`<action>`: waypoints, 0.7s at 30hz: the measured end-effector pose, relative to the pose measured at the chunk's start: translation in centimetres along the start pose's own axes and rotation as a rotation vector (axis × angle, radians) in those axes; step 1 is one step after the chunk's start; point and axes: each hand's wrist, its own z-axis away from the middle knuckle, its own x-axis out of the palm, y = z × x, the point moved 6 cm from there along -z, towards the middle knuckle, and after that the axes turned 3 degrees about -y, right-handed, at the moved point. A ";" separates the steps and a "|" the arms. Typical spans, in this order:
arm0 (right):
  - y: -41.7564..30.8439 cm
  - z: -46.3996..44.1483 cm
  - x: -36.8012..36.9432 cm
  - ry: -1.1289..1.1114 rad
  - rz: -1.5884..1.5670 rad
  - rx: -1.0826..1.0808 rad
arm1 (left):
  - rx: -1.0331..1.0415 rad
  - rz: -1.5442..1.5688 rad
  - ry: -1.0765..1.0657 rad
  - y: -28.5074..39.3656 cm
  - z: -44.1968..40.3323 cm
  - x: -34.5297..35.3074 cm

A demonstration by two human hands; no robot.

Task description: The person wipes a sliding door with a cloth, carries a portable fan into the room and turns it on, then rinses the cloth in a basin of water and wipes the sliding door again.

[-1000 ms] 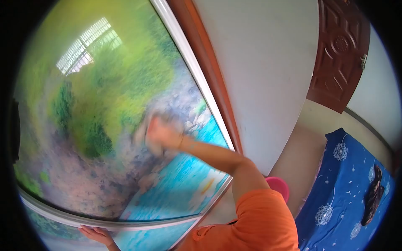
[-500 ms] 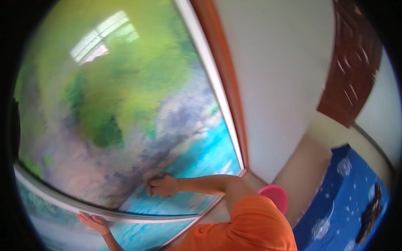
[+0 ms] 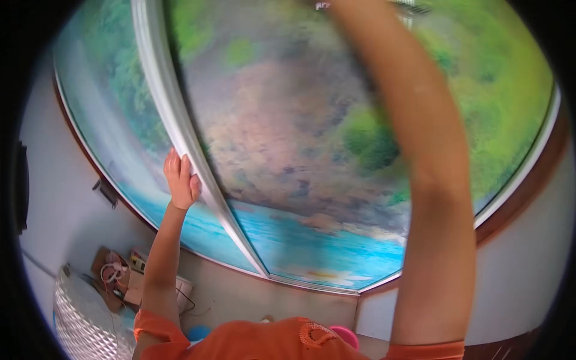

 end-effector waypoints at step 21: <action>-8.1 10.9 6.5 -0.387 -0.036 -0.187 | -0.112 0.010 -0.092 -8.5 2.9 -0.4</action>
